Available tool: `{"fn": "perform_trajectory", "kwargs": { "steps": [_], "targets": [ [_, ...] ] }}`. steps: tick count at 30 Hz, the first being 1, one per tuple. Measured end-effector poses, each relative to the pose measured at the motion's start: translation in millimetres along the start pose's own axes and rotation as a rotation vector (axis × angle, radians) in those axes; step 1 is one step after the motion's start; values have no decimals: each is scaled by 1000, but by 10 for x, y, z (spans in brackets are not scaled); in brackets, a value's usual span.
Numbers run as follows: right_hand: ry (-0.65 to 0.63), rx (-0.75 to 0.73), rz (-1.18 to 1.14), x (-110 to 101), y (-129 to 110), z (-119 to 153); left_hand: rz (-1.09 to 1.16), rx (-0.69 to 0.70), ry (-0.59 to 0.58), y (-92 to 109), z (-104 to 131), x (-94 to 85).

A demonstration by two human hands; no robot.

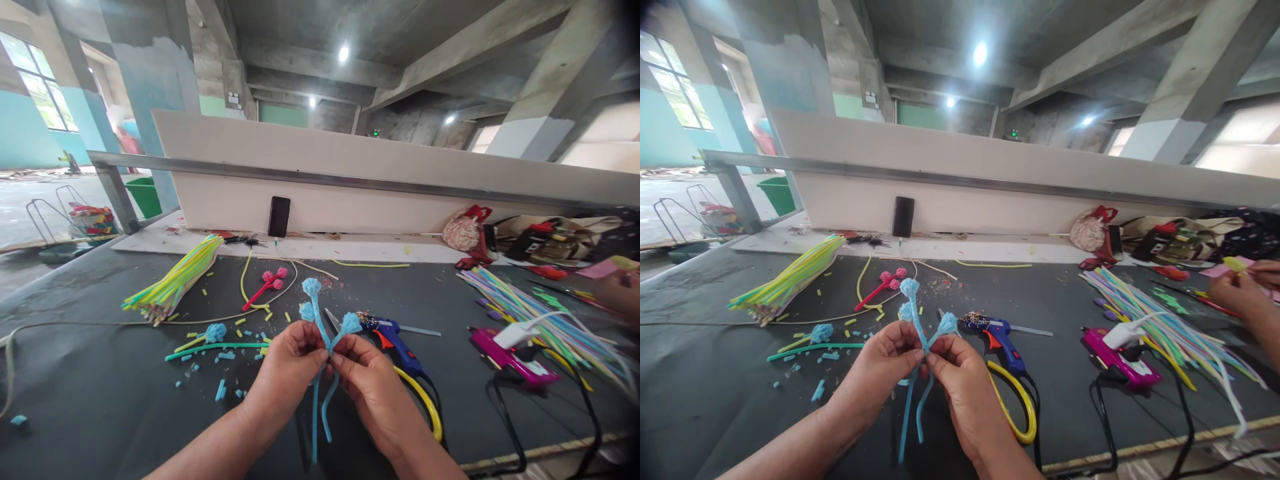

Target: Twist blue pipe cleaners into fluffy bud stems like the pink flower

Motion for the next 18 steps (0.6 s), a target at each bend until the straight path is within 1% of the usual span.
{"fn": "perform_trajectory", "kwargs": {
  "steps": [6,11,15,18],
  "targets": [
    [-41,-4,-39,21,-3,-15,24,16,11,-17,-9,-9],
    [-61,5,-106,78,-13,-19,67,22,32,-32,-10,-10],
    [-18,-3,-100,67,14,-35,48,45,38,-36,-15,-25],
    [59,-15,-2,-1,34,-53,-29,58,26,-48,-23,-44]
  ]
}}
Point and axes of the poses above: each hand's wrist, its own z-axis away from the middle knuckle, its own x-axis out of the palm, y = z × x, the point moved 4 cm from there along -z, towards the middle knuckle, and after that the axes turned 9 degrees about z, right-handed, at the moved point
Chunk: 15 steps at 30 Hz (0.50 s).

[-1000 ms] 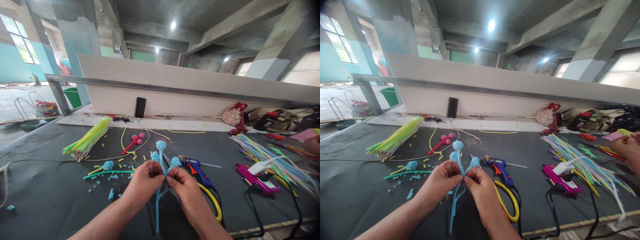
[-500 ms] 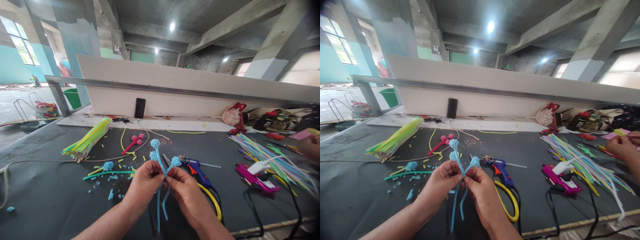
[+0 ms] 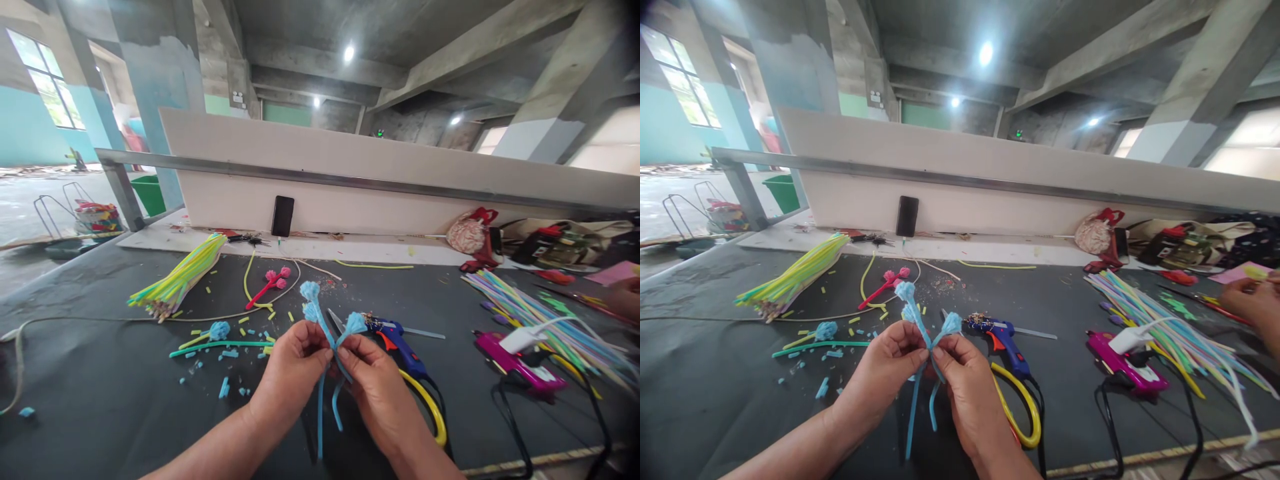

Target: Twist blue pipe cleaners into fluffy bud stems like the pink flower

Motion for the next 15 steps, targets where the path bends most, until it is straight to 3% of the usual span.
{"fn": "perform_trajectory", "kwargs": {
  "steps": [6,15],
  "targets": [
    [166,-63,319,-103,-74,22,-233,22,-31,30,7,-13],
    [154,-132,377,-65,-52,42,-311,-9,-41,82,-7,-79]
  ]
}}
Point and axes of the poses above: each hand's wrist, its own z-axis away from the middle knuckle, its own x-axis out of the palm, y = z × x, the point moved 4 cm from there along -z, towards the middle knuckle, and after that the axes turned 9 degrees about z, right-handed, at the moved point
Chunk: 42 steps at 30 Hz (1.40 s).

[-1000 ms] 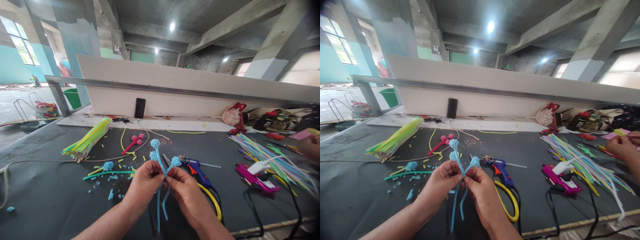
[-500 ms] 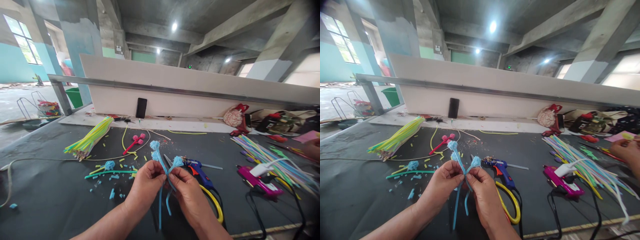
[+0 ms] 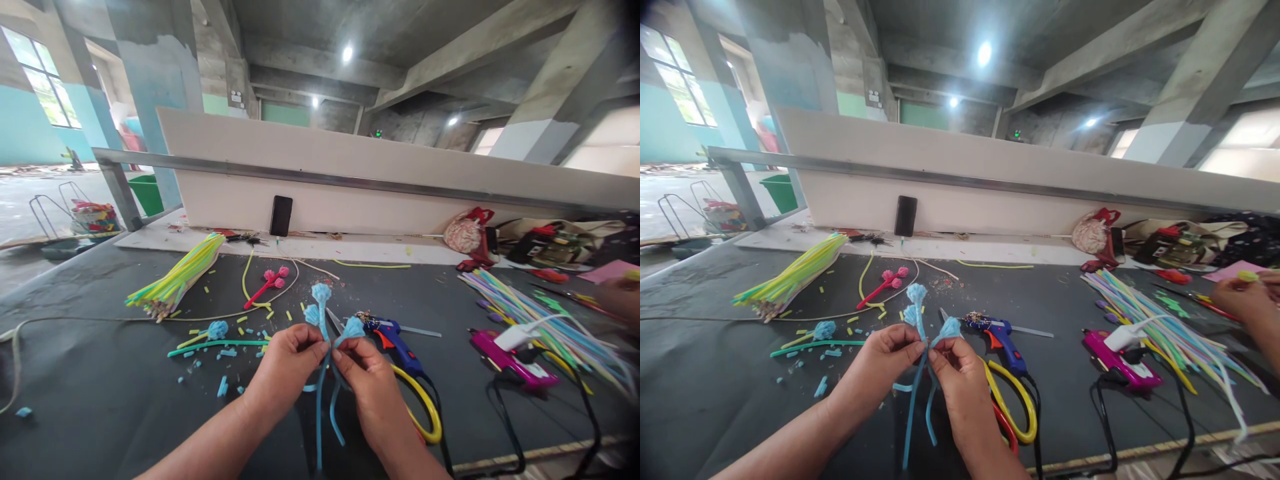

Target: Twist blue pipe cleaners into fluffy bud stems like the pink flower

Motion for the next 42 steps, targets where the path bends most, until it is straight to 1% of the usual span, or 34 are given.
{"fn": "perform_trajectory", "kwargs": {
  "steps": [3,7,11,18,22,25,28,31,33,37,39,42],
  "targets": [
    [5,-2,59,-7,21,-19,-12,2,5,-20,-9,-4],
    [20,-7,117,-26,-19,-33,30,-13,10,-28,-9,15],
    [33,-10,95,-24,-55,-24,51,-37,39,-45,-6,12],
    [23,-19,18,8,-5,14,35,-8,4,-13,-8,10],
    [21,-34,0,27,-23,28,-6,28,34,38,1,-7],
    [8,-35,41,40,-9,24,-47,24,55,50,4,-15],
    [19,-86,107,52,25,24,-66,-7,82,44,3,-21],
    [49,-155,117,61,38,41,-48,-19,109,48,4,-24],
    [53,-169,86,62,23,56,-4,-29,80,51,6,-13],
    [16,-107,28,33,-39,62,42,-44,-94,49,25,36],
    [11,-68,28,-5,-61,52,33,-52,-159,46,40,53],
    [27,-68,52,-70,-75,38,-41,-45,-170,72,60,57]
  ]
}}
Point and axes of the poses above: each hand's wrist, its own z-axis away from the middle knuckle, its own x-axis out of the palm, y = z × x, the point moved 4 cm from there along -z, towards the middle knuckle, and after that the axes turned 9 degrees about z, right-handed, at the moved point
